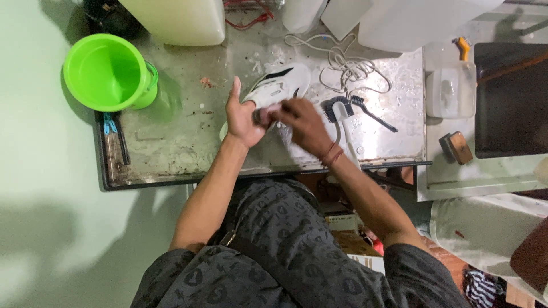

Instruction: The person scrubs a white sneaker with a small brush, focusing on the upper fabric and the black stripes. They rotate the shoe to clean different sections, including the toe box and the side panels, while holding it steady with their other hand.

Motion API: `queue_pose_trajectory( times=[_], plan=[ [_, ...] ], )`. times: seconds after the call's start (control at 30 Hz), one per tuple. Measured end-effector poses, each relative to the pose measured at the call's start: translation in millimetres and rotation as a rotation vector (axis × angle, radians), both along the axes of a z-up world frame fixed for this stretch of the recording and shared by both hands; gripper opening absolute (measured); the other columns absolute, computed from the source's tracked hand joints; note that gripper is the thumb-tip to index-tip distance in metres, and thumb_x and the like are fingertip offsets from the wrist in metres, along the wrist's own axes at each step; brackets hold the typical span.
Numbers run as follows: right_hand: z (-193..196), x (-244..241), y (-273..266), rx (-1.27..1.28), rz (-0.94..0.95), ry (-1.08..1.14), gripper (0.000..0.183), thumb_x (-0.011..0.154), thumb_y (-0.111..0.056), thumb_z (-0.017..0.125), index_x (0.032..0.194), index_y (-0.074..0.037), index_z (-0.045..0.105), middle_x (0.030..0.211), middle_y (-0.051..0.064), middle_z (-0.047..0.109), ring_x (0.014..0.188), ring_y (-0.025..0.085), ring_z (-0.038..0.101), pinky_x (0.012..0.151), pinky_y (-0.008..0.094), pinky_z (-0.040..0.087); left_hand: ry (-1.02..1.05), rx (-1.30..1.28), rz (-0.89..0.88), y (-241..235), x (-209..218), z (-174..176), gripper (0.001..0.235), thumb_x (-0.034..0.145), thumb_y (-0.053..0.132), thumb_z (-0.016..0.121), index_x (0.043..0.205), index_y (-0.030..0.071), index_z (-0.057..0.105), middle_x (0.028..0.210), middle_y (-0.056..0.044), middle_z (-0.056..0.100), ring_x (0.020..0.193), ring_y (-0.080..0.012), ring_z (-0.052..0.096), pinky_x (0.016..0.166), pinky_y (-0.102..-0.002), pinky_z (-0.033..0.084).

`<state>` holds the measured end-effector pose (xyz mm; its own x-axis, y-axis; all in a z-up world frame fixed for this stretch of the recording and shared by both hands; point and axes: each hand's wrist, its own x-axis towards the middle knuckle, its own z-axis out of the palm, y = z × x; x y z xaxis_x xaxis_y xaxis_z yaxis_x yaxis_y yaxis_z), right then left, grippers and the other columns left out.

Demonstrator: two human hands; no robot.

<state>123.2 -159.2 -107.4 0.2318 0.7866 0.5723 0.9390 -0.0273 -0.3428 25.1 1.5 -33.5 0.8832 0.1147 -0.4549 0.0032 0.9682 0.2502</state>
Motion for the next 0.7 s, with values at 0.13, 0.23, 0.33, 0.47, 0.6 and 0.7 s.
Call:
queue_pose_trajectory(
  times=[0.13, 0.23, 0.33, 0.47, 0.6, 0.7],
  plan=[
    [-5, 20, 0, 0.011, -0.142, -0.014, 0.027, 0.097, -0.003, 0.061, 0.121, -0.014, 0.070, 0.117, 0.014, 0.064, 0.107, 0.038, 0.060, 0.096, 0.047, 0.048, -0.115, -0.013, -0.019, 1, -2, -14, 0.101, 0.081, 0.082, 0.049, 0.135, -0.003, 0.061, 0.128, -0.020, 0.067, 0.110, -0.0304, 0.067, 0.098, -0.040, 0.055],
    [15, 4, 9, -0.065, -0.042, -0.074, 0.041, 0.093, -0.001, 0.062, 0.125, -0.024, 0.070, 0.120, 0.012, 0.066, 0.112, 0.033, 0.061, 0.110, 0.054, 0.042, 0.072, 0.080, -0.056, 6, 3, -23, 0.101, 0.073, 0.089, 0.047, 0.113, 0.000, 0.071, 0.088, -0.018, 0.073, 0.060, -0.0260, 0.066, 0.057, -0.032, 0.035],
    [14, 34, 11, 0.007, -0.013, -0.017, 0.027, 0.096, 0.005, 0.061, 0.119, -0.007, 0.068, 0.111, 0.018, 0.064, 0.102, 0.038, 0.063, 0.095, 0.046, 0.049, -0.078, -0.041, -0.058, 6, 3, 6, 0.107, 0.072, 0.090, 0.047, 0.125, 0.000, 0.067, 0.118, -0.020, 0.072, 0.102, -0.0327, 0.071, 0.094, -0.040, 0.054],
    [39, 12, 18, -0.011, 0.088, 0.007, 0.042, 0.097, 0.004, 0.054, 0.131, -0.019, 0.063, 0.113, 0.014, 0.065, 0.099, 0.034, 0.065, 0.104, 0.053, 0.045, -0.069, -0.130, -0.004, 15, 11, -73, 0.106, 0.077, 0.084, 0.055, 0.130, -0.008, 0.064, 0.129, -0.026, 0.067, 0.115, -0.0391, 0.068, 0.105, -0.047, 0.051],
    [9, 52, 4, -0.071, -0.064, -0.018, 0.035, 0.098, 0.006, 0.059, 0.126, -0.014, 0.068, 0.122, 0.014, 0.062, 0.112, 0.038, 0.061, 0.112, 0.058, 0.040, -0.134, -0.096, -0.045, 5, 2, 14, 0.117, 0.078, 0.089, 0.042, 0.140, -0.008, 0.054, 0.143, -0.025, 0.057, 0.128, -0.0391, 0.058, 0.115, -0.049, 0.042],
    [31, -4, 11, -0.095, 0.074, 0.054, 0.029, 0.101, -0.002, 0.054, 0.118, -0.019, 0.070, 0.119, 0.012, 0.063, 0.108, 0.033, 0.062, 0.111, 0.056, 0.043, -0.027, -0.067, -0.040, 13, 6, -96, 0.104, 0.079, 0.085, 0.049, 0.125, -0.007, 0.067, 0.113, -0.023, 0.072, 0.091, -0.0341, 0.072, 0.081, -0.037, 0.058]
  ],
)
